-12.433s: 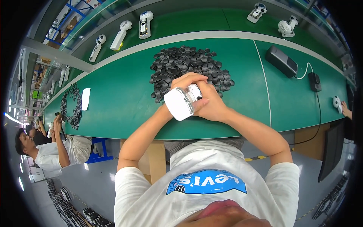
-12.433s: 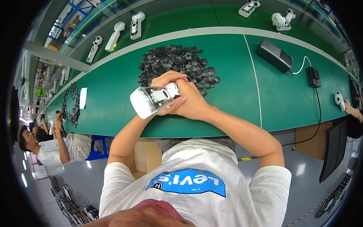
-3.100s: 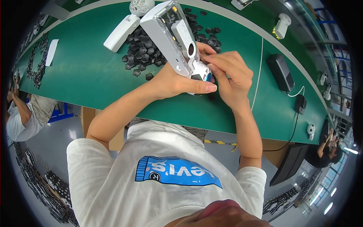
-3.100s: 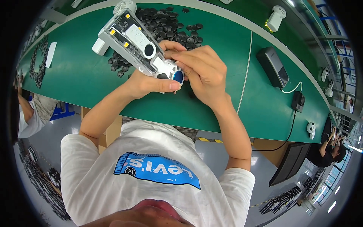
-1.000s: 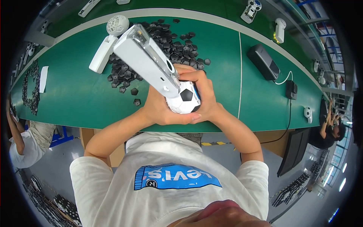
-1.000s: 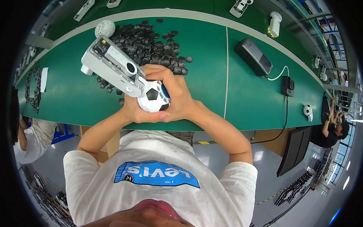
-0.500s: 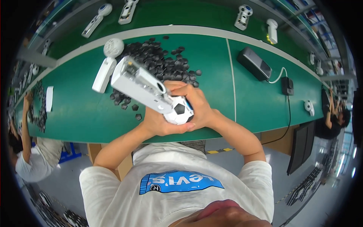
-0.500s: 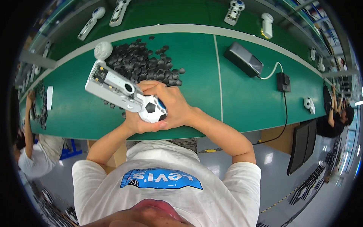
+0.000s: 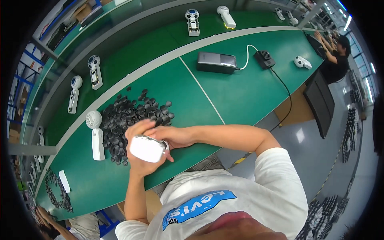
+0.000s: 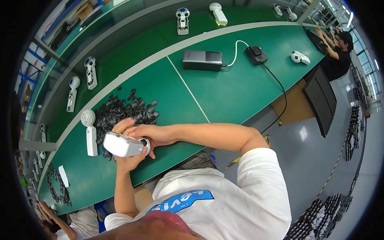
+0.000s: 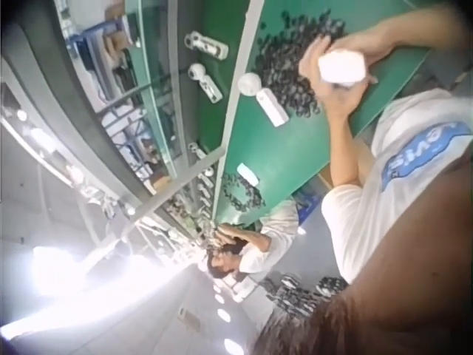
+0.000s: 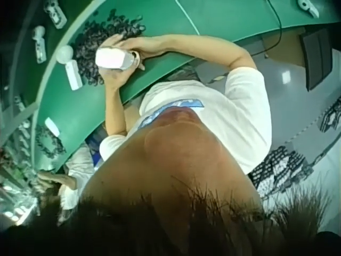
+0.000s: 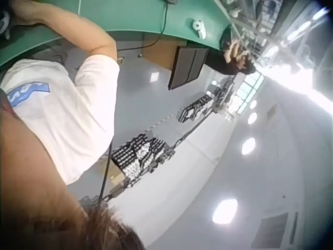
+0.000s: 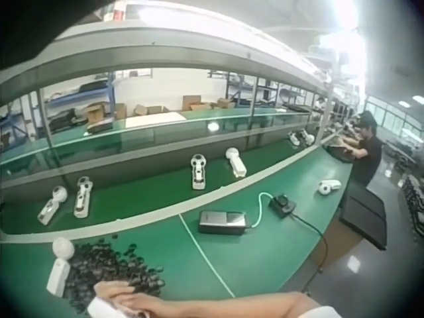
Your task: Assembling small black components onto a white robotic toy housing.
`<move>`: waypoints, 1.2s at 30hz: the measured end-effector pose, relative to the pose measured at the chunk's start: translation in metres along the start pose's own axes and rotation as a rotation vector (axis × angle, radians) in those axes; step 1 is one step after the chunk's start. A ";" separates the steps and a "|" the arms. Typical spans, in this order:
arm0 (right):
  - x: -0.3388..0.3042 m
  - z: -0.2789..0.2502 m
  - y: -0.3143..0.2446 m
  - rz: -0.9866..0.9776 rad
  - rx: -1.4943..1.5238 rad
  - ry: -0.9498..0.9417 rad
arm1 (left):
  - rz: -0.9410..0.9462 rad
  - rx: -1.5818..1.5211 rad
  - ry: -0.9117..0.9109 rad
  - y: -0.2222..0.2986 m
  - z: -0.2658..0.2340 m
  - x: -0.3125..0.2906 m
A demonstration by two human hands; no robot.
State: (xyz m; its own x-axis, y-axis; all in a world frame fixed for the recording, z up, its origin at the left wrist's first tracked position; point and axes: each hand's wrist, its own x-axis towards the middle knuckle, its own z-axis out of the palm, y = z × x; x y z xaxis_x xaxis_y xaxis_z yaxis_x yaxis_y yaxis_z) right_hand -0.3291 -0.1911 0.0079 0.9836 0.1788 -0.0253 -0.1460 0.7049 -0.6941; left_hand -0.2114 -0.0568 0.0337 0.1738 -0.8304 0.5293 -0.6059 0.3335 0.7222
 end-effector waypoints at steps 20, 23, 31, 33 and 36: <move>0.009 -0.016 -0.005 -0.295 -0.155 0.335 | 0.005 -0.870 0.325 -0.028 -0.003 0.001; 0.006 -0.005 -0.009 -0.210 -0.118 0.222 | 0.100 -0.865 0.213 -0.021 -0.012 -0.004; 0.007 -0.003 -0.010 -0.123 -0.210 0.256 | 0.128 -0.654 0.025 -0.005 -0.021 0.004; 0.007 -0.005 -0.008 -0.141 -0.273 0.265 | 0.156 -0.670 0.042 -0.008 -0.021 0.005; 0.004 -0.004 -0.001 -0.183 -0.397 0.287 | 0.212 -0.706 0.070 -0.012 -0.019 0.004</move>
State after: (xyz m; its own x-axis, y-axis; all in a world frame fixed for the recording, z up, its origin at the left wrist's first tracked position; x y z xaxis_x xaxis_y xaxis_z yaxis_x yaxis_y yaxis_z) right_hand -0.3241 -0.1941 0.0059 0.9869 -0.1574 -0.0361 0.0272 0.3827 -0.9235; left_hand -0.1883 -0.0559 0.0360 0.1722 -0.6937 0.6993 0.0078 0.7109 0.7033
